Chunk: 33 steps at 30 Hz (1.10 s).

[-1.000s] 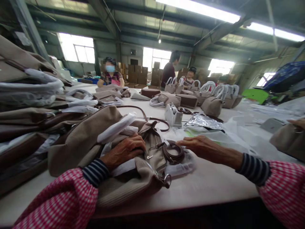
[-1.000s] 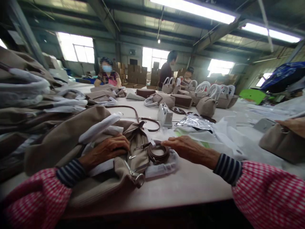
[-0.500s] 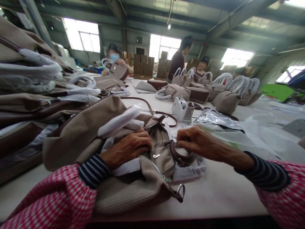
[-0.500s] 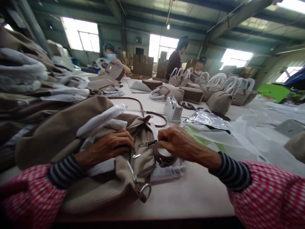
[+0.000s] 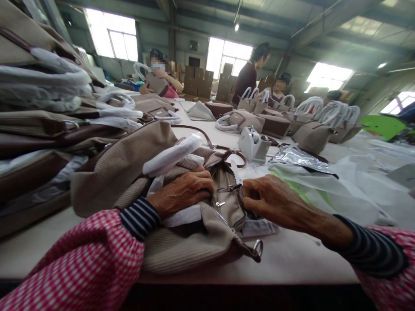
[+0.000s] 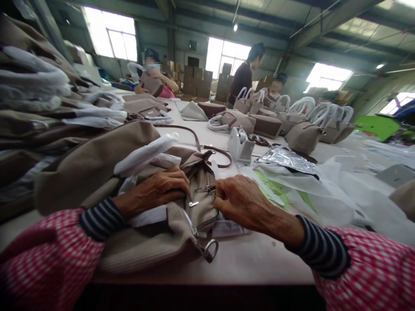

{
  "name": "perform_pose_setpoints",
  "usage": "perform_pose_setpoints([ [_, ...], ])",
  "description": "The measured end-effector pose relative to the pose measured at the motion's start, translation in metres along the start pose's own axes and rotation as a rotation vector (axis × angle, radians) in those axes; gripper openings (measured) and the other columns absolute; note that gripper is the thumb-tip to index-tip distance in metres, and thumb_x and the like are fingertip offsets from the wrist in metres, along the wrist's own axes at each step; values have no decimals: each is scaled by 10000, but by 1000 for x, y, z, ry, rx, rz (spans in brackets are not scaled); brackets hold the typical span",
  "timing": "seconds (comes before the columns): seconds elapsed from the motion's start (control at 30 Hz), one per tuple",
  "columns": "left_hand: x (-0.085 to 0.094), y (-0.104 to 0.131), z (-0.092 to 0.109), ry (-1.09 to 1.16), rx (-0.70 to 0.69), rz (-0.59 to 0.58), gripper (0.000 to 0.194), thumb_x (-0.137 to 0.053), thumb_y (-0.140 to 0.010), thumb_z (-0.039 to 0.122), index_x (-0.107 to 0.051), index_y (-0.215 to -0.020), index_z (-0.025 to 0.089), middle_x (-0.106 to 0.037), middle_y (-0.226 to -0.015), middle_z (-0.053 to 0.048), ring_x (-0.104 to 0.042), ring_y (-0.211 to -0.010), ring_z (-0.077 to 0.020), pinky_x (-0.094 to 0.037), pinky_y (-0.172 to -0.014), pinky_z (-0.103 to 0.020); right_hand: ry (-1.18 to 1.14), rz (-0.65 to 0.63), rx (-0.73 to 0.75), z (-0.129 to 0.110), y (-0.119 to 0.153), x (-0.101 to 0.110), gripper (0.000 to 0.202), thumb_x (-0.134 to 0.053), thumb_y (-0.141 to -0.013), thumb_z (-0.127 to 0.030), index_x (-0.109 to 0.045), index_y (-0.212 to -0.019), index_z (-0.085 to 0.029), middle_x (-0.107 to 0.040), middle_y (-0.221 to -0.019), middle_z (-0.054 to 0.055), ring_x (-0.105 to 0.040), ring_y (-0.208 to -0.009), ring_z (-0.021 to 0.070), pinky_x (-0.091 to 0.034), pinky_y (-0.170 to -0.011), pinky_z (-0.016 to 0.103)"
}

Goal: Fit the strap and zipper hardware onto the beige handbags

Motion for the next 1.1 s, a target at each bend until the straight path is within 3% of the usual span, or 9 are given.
perform_pose_setpoints([
  [0.17,0,0,1,-3,-10,7,148,-587,-1034,174,-720,-971,163,-673,-1013,-50,-584,-1006,-202,-452,-921,-314,32,-42,-43,-6,-10,-4,172,-659,-758,-231,-573,-612,-197,-577,-598,6,-409,-544,125,-188,-548,320],
  [0.3,0,0,0,3,-16,9,147,-582,-1035,168,-716,-974,165,-671,-1015,-46,-585,-1012,-201,-453,-924,-313,75,-46,-32,-10,-16,-8,167,-631,-834,-210,-607,-670,-191,-575,-626,11,-420,-564,130,-213,-580,316],
  [0.37,0,0,0,5,-16,6,144,-580,-1034,164,-712,-978,165,-670,-1021,-45,-587,-1021,-200,-452,-933,-313,66,-36,2,-9,-19,-11,63,-627,-869,-198,-679,-835,-187,-603,-680,15,-463,-603,144,-236,-600,305],
  [0.43,-1,0,-1,8,-11,0,140,-579,-1035,168,-708,-980,169,-669,-1024,-41,-588,-1027,-200,-450,-939,-315,52,-23,42,-9,-23,-12,214,-643,-882,-192,-695,-1090,-181,-638,-755,25,-519,-675,166,-260,-625,292],
  [0.5,-1,0,-1,11,-9,-3,141,-576,-1038,174,-706,-984,176,-670,-1027,-36,-589,-1030,-200,-448,-946,-318,66,-50,59,-8,-26,-15,277,-638,-901,-197,-680,-1175,-180,-651,-795,36,-540,-720,178,-268,-641,288],
  [0.63,1,0,1,21,2,2,140,-571,-1045,182,-701,-991,179,-679,-1034,-33,-594,-1020,-194,-448,-946,-315,89,-153,102,-9,-30,-20,107,-579,-928,-174,-684,-946,-179,-633,-773,33,-509,-691,156,-255,-630,289],
  [0.77,4,0,4,31,-1,7,122,-585,-1042,186,-696,-992,177,-693,-1028,-30,-603,-1007,-186,-454,-951,-305,26,-84,140,-1,-22,-15,79,-571,-928,-154,-633,-885,-178,-572,-706,-1,-464,-642,136,-241,-618,287],
  [0.93,8,0,7,70,36,10,114,-598,-1037,197,-712,-1027,198,-704,-1058,-26,-619,-1013,-176,-455,-976,-302,-278,-41,266,10,-2,-6,139,-581,-980,-210,-629,-852,-183,-556,-671,-34,-462,-621,111,-276,-627,260],
  [1.1,14,-11,17,88,194,-159,169,-571,-1054,264,-732,-1053,212,-708,-1101,-22,-618,-1071,-188,-412,-1059,-324,-306,-131,469,3,12,-8,193,-554,-973,-146,-608,-790,-174,-528,-657,-37,-418,-602,103,-267,-612,260],
])
Point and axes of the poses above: each hand's wrist, its own y-axis away from the middle knuckle, its own x-axis out of the back of the hand, z = x × y, the point moved 6 cm from there along -y, towards the middle knuckle
